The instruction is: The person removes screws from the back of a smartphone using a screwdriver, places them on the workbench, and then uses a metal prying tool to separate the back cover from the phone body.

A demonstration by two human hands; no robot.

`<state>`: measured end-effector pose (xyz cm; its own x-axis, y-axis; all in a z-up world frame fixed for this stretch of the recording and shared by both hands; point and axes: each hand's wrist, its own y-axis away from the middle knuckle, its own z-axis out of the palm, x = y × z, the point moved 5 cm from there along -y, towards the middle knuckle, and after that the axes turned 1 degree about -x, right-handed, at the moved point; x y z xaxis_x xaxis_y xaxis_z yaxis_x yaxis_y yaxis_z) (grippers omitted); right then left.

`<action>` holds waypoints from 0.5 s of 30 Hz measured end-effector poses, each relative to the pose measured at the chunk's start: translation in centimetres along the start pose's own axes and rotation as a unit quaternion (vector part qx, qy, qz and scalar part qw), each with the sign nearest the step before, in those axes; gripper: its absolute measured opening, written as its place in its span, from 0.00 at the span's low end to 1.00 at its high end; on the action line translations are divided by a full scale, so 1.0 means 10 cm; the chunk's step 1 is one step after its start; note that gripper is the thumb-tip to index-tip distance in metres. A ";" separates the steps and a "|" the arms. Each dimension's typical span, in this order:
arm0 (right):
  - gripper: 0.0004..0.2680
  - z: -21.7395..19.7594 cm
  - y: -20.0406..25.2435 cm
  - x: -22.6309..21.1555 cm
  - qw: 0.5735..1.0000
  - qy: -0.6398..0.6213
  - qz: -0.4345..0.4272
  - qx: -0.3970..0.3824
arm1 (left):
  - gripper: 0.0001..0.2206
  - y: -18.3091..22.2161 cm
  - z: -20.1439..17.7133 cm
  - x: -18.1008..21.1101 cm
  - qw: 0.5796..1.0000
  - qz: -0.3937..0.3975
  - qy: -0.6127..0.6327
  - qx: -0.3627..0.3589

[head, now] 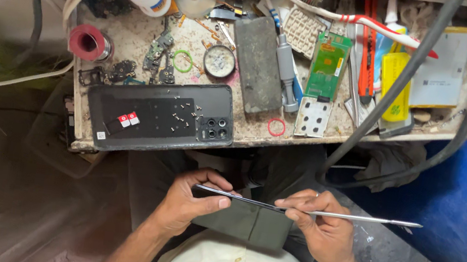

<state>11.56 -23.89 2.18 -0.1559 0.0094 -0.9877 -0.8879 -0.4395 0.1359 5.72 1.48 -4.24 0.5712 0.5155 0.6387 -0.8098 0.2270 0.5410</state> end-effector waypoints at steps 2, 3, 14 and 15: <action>0.08 0.05 -0.04 -0.11 0.999 0.030 -0.029 -0.004 | 0.13 0.02 0.01 0.05 1.000 0.000 -0.013 0.001; 0.08 0.09 -0.07 -0.17 0.998 0.045 -0.044 -0.006 | 0.13 0.03 0.02 0.09 1.000 0.005 -0.024 -0.001; 0.10 0.44 -0.27 -0.59 0.971 0.186 -0.122 -0.091 | 0.16 0.12 0.26 0.26 0.998 0.014 -0.040 -0.046; 0.10 0.45 -0.28 -0.61 0.972 0.181 -0.115 -0.097 | 0.16 0.14 0.26 0.28 0.998 0.011 -0.038 -0.050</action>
<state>13.06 -18.65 8.14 0.2309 -0.1745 -0.9572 -0.7776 -0.6244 -0.0738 6.50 1.09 -0.24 0.5593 0.4584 0.6907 -0.8289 0.3004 0.4718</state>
